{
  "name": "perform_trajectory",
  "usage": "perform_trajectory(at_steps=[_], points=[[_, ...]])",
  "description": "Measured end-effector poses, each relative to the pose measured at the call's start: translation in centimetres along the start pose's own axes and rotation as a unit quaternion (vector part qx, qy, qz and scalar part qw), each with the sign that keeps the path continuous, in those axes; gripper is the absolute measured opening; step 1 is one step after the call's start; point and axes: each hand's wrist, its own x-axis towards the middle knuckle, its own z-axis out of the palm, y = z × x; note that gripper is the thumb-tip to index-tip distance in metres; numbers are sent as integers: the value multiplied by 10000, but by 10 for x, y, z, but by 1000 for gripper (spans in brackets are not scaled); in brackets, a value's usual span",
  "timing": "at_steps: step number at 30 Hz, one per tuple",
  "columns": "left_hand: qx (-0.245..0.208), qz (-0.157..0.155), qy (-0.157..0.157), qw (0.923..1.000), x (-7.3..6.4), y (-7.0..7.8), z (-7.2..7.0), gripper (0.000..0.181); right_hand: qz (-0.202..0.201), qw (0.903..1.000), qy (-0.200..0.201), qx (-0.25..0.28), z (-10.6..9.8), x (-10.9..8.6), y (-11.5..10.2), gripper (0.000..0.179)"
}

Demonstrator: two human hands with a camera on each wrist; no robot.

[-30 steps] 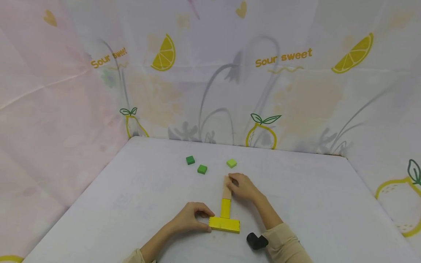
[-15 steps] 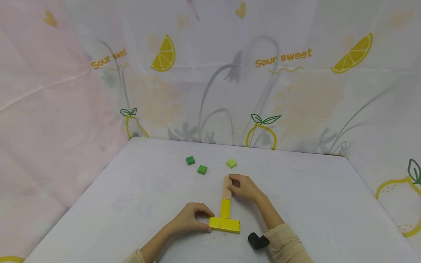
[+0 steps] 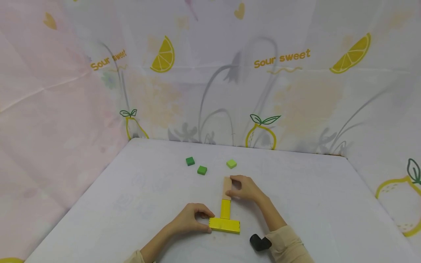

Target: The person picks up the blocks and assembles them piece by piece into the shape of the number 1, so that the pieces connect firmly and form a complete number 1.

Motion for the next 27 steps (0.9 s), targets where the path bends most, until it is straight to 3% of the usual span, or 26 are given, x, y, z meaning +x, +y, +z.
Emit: perform_trajectory(at_steps=[6, 18, 27], points=[[14, -32, -1, 10000, 0, -1, 0, 30, 220, 9994, -226, 149, -5, -4, 0, 70], [-22, 2, 10, 10000, 0, 1, 1, 30, -9, 9957, -710, 596, -14, -1, 5, 75], [-55, 44, 26, 10000, 0, 1, 0, 30, -10, 9949, -761, 657, -13, -1, 8, 80]])
